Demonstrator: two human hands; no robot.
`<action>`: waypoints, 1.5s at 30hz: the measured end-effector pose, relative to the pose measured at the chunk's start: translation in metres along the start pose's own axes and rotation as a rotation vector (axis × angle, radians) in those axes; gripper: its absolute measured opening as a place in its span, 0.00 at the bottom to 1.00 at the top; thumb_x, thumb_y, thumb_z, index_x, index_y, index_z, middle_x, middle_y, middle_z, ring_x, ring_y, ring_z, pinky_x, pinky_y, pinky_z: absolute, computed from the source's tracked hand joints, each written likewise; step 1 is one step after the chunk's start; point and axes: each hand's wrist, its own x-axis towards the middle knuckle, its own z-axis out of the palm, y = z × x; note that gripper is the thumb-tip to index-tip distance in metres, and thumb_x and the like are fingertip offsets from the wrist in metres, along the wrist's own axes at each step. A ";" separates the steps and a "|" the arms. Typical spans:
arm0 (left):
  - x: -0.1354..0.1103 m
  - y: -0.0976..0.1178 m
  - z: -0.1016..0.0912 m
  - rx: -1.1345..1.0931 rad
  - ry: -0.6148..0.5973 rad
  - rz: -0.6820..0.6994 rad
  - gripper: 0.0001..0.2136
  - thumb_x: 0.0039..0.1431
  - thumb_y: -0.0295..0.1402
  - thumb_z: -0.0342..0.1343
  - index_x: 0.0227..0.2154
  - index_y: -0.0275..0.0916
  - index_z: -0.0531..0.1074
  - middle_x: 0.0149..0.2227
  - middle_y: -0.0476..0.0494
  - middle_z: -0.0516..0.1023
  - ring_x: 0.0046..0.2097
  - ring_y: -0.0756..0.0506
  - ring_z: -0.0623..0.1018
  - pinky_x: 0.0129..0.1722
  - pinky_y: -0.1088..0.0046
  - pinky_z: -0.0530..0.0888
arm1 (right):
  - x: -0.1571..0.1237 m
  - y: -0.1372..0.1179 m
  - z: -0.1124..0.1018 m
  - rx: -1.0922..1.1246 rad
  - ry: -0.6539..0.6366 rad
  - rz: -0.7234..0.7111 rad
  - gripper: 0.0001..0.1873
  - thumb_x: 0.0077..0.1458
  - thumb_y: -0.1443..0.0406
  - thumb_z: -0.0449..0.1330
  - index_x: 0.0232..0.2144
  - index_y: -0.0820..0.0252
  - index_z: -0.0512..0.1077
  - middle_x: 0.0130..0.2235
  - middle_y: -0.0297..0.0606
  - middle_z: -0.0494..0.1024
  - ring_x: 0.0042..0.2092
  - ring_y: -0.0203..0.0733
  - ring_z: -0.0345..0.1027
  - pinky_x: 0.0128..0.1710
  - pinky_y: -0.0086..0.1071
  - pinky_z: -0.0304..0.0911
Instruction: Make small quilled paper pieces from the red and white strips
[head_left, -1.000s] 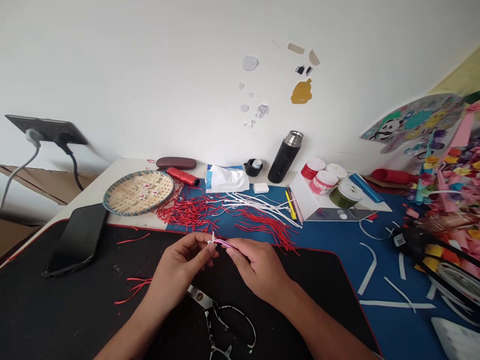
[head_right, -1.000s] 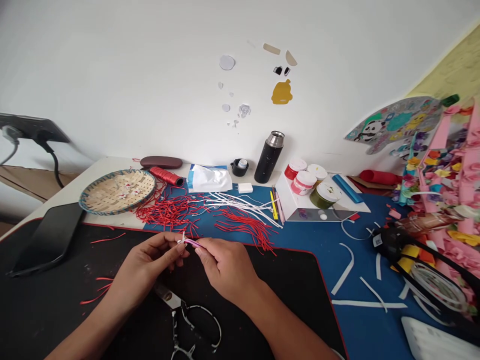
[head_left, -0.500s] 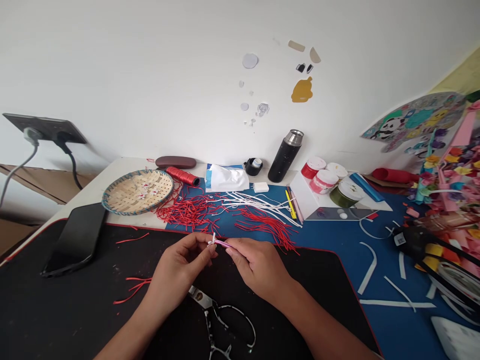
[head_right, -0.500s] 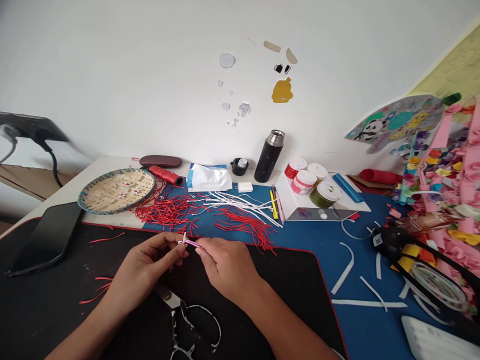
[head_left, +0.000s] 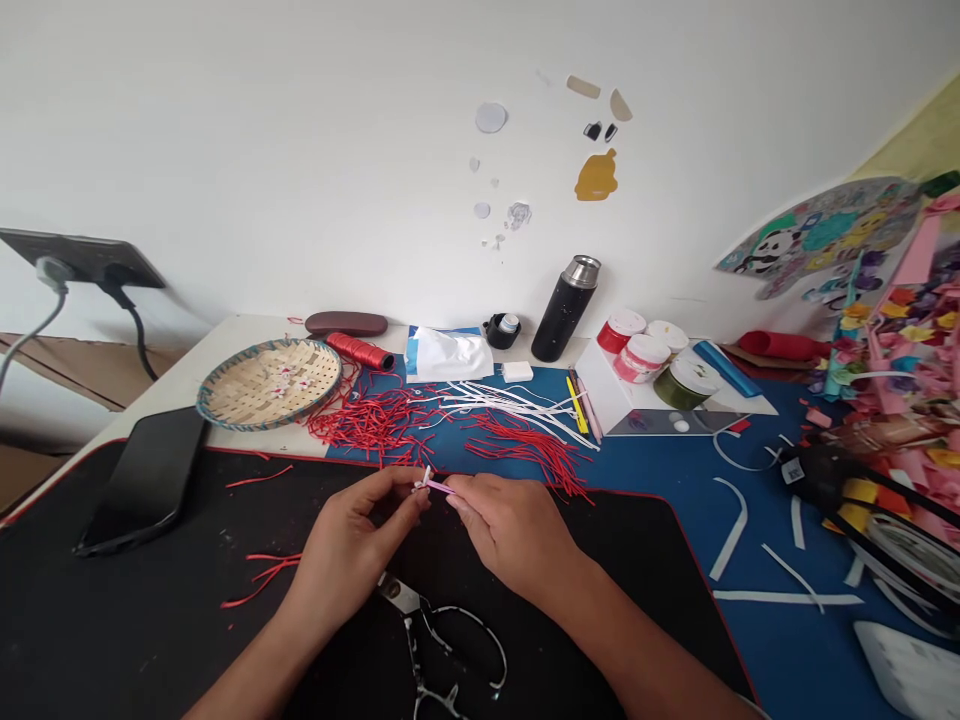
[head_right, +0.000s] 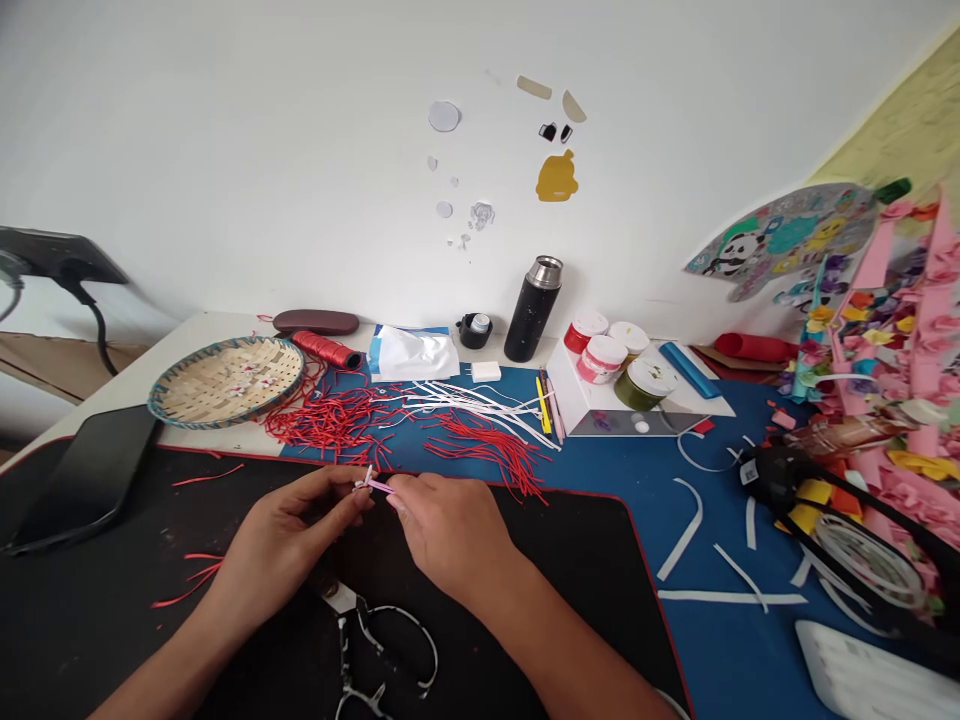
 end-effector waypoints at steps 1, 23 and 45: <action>-0.001 -0.001 0.001 0.010 0.018 0.011 0.11 0.60 0.42 0.63 0.41 0.44 0.84 0.33 0.47 0.87 0.32 0.42 0.83 0.34 0.71 0.77 | 0.000 -0.001 -0.001 0.043 0.002 0.012 0.15 0.73 0.63 0.52 0.48 0.58 0.79 0.38 0.40 0.84 0.37 0.43 0.77 0.35 0.33 0.59; -0.006 -0.008 0.005 0.061 0.165 0.070 0.10 0.62 0.41 0.64 0.43 0.46 0.85 0.40 0.46 0.89 0.39 0.40 0.85 0.40 0.69 0.79 | 0.002 -0.019 0.014 0.982 -0.142 0.441 0.22 0.72 0.52 0.52 0.47 0.61 0.80 0.16 0.24 0.64 0.15 0.31 0.54 0.18 0.26 0.51; -0.001 -0.001 0.008 -0.292 0.090 -0.118 0.16 0.54 0.46 0.71 0.41 0.43 0.84 0.34 0.46 0.86 0.33 0.44 0.82 0.33 0.73 0.78 | 0.002 -0.017 0.017 1.032 -0.188 0.465 0.20 0.71 0.52 0.54 0.40 0.61 0.76 0.18 0.25 0.67 0.15 0.30 0.57 0.17 0.25 0.52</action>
